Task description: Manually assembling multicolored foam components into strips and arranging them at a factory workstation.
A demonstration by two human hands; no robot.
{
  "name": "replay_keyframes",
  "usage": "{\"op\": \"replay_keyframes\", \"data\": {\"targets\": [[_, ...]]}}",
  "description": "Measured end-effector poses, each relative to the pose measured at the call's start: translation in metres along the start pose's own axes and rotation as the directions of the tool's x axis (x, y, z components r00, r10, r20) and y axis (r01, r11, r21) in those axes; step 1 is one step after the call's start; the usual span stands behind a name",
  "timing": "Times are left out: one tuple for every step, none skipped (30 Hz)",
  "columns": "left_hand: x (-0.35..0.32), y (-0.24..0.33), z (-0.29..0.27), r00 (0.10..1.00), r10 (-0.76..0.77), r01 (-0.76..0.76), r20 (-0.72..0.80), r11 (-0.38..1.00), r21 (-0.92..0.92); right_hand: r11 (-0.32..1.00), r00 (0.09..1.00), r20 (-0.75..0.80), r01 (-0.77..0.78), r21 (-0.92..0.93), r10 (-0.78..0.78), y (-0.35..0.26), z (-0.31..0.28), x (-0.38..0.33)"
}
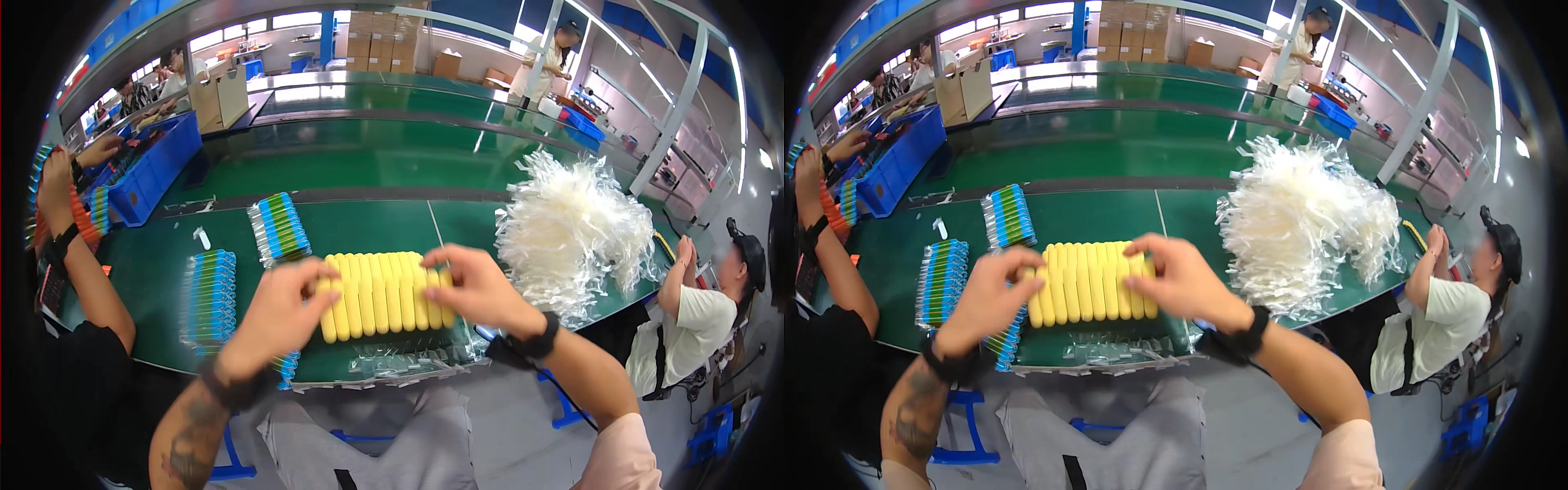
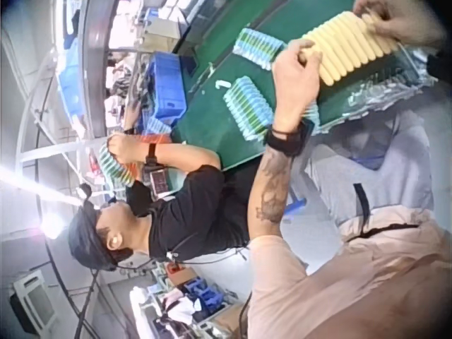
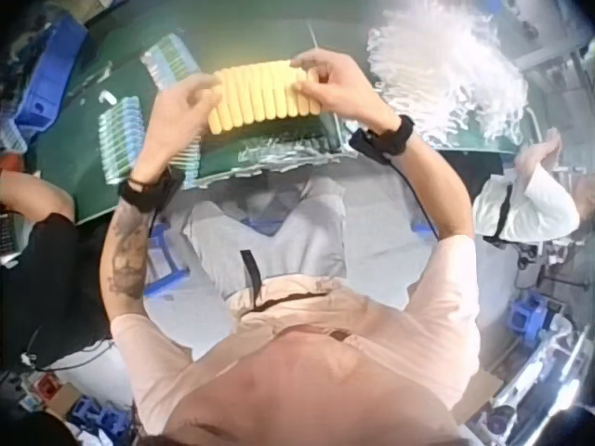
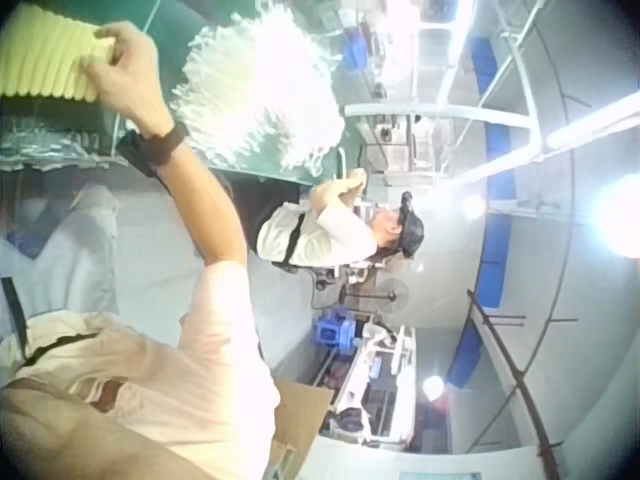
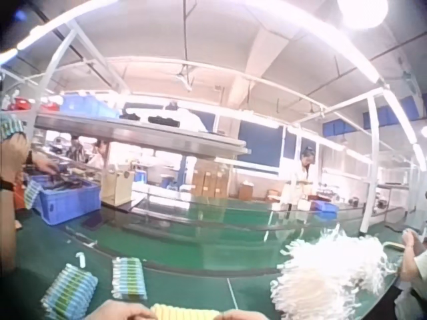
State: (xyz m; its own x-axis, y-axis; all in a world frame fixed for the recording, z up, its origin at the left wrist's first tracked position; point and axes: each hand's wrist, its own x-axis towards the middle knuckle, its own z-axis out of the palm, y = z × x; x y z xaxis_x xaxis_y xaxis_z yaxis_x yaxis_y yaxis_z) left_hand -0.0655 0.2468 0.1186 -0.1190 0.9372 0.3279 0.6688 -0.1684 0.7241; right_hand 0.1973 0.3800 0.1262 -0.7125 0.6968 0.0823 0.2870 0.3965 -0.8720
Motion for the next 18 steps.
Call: {"op": "replay_keyframes", "data": {"targets": [[0.019, -0.007, -0.003, 0.997, -0.076, 0.076, 0.033, 0.997, -0.01, 0.996, 1.0, -0.022, 0.0, 0.089, 0.002, 0.006, 0.001, 0.022], [0.034, -0.018, -0.006, 0.994, -0.089, 0.085, 0.057, 0.995, 0.06, 1.0, 1.0, -0.001, -0.024, 0.019, 0.024, 0.01, 0.0, 0.042], [0.045, -0.031, -0.004, 0.995, -0.077, 0.071, 0.063, 0.994, 0.089, 0.997, 0.999, 0.011, -0.051, -0.057, 0.052, 0.017, -0.002, 0.059], [0.054, -0.05, 0.003, 0.993, -0.086, 0.075, 0.077, 0.989, 0.128, 0.963, 1.0, 0.004, 0.004, -0.271, -0.002, 0.026, -0.003, 0.071], [0.057, -0.063, 0.003, 0.991, -0.105, 0.089, 0.086, 0.981, 0.172, 0.962, 1.0, 0.01, 0.02, -0.273, -0.018, 0.028, 0.0, 0.078], [0.058, -0.063, 0.005, 0.992, -0.101, 0.086, 0.081, 0.982, 0.17, 0.904, 1.0, 0.021, 0.01, -0.427, -0.001, 0.029, 0.003, 0.08], [0.058, -0.063, 0.01, 0.991, -0.09, 0.064, 0.098, 0.967, 0.247, 0.822, 0.999, 0.03, 0.001, -0.57, 0.019, 0.03, 0.005, 0.081], [0.058, -0.063, 0.014, 0.99, -0.083, 0.042, 0.115, 0.946, 0.32, 0.73, 1.0, 0.012, -0.01, -0.683, 0.026, 0.031, 0.003, 0.078], [0.054, -0.061, 0.015, 0.99, -0.09, 0.053, 0.107, 0.948, 0.314, 0.726, 0.999, 0.024, -0.003, -0.688, 0.027, 0.03, 0.005, 0.072], [0.05, -0.06, 0.015, 0.986, -0.011, -0.055, 0.167, 0.922, 0.384, 0.726, 0.997, 0.04, 0.072, -0.684, -0.061, 0.03, 0.007, 0.066], [0.045, -0.057, 0.014, 0.971, 0.062, -0.163, 0.232, 0.881, 0.445, 0.721, 0.987, 0.058, 0.148, -0.677, -0.148, 0.031, 0.008, 0.063], [0.047, -0.048, 0.01, 0.949, 0.012, -0.165, 0.315, 0.869, 0.466, 0.742, 0.981, 0.145, 0.192, -0.642, -0.128, 0.03, 0.005, 0.063], [0.05, -0.049, 0.01, 0.952, 0.011, -0.158, 0.306, 0.873, 0.461, 0.736, 0.98, 0.154, 0.197, -0.647, -0.127, 0.03, 0.005, 0.064], [0.052, -0.054, 0.01, 0.937, -0.06, -0.101, 0.344, 0.896, 0.432, 0.738, 0.976, 0.207, 0.187, -0.649, -0.066, 0.032, 0.008, 0.064], [0.053, -0.054, 0.007, 0.915, -0.133, -0.038, 0.381, 0.912, 0.409, 0.74, 0.965, 0.261, 0.182, -0.647, -0.01, 0.032, 0.01, 0.066], [0.052, -0.054, 0.004, 0.9, -0.16, -0.015, 0.404, 0.918, 0.397, 0.766, 0.967, 0.252, 0.148, -0.626, 0.019, 0.03, 0.013, 0.066], [0.047, -0.053, 0.003, 0.904, -0.17, 0.0, 0.393, 0.918, 0.396, 0.763, 0.964, 0.267, 0.162, -0.626, 0.015, 0.03, 0.013, 0.063], [0.044, -0.051, 0.003, 0.925, -0.11, -0.063, 0.364, 0.9, 0.431, 0.735, 0.975, 0.219, 0.176, -0.655, -0.038, 0.034, 0.01, 0.059]]}}
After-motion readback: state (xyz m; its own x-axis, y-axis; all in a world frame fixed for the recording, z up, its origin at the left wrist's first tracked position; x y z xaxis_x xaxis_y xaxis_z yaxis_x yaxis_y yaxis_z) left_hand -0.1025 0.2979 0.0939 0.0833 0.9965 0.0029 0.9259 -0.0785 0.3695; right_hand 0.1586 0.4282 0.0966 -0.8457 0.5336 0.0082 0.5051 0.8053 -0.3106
